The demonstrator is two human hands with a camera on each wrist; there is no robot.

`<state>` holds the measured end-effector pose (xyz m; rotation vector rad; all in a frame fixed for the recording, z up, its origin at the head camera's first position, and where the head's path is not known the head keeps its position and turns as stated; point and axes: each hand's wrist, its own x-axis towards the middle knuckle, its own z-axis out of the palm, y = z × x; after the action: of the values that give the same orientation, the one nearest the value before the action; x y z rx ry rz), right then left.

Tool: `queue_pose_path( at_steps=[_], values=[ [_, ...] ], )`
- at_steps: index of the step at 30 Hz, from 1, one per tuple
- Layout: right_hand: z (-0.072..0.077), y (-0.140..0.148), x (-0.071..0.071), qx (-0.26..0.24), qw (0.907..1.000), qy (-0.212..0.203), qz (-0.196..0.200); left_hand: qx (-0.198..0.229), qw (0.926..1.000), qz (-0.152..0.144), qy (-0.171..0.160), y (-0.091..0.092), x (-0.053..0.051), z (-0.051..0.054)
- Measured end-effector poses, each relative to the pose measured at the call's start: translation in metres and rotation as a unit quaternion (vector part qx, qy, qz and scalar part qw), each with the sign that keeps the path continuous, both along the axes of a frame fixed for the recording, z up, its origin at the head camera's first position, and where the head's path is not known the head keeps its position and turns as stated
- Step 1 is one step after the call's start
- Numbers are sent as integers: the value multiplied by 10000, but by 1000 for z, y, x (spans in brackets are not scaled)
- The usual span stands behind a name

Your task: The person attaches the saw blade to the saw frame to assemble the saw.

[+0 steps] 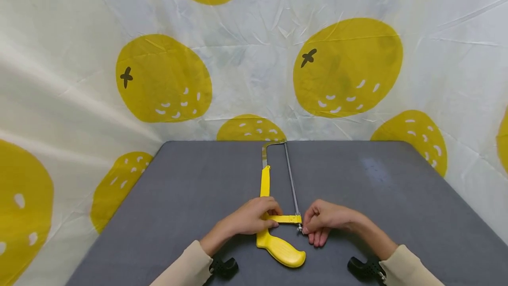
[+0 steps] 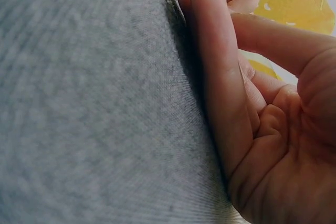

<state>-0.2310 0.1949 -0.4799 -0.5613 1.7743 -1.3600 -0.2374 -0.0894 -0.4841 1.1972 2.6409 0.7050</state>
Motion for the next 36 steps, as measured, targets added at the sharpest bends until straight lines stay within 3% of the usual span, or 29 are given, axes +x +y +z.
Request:
queue_pose_path(
  at_steps=[7, 14, 18, 27, 31, 36],
  values=[
    [-1, 2, -1, 3, 9999, 34, -113, -43, 9999, 140, -74, 3, 0, 2],
    [2, 6, -5, -189, 9990, -411, 4, 57, 9997, 124, -199, 3, -2, 3],
    [7, 4, -2, -46, 9981, -578, -194, 58, 9994, 144, -306, 4, -4, 5],
    [18, -11, 12, 719, 9923, 124, -1003, 85, 9990, 229, -386, 5, -3, 8],
    [18, -13, 13, 695, 9920, 180, -1037, 78, 9991, 223, -356, 5, -4, 8],
    [12, -9, 10, 382, 9961, -71, -788, -44, 9993, 224, -312, 5, -5, 8]
  ],
)
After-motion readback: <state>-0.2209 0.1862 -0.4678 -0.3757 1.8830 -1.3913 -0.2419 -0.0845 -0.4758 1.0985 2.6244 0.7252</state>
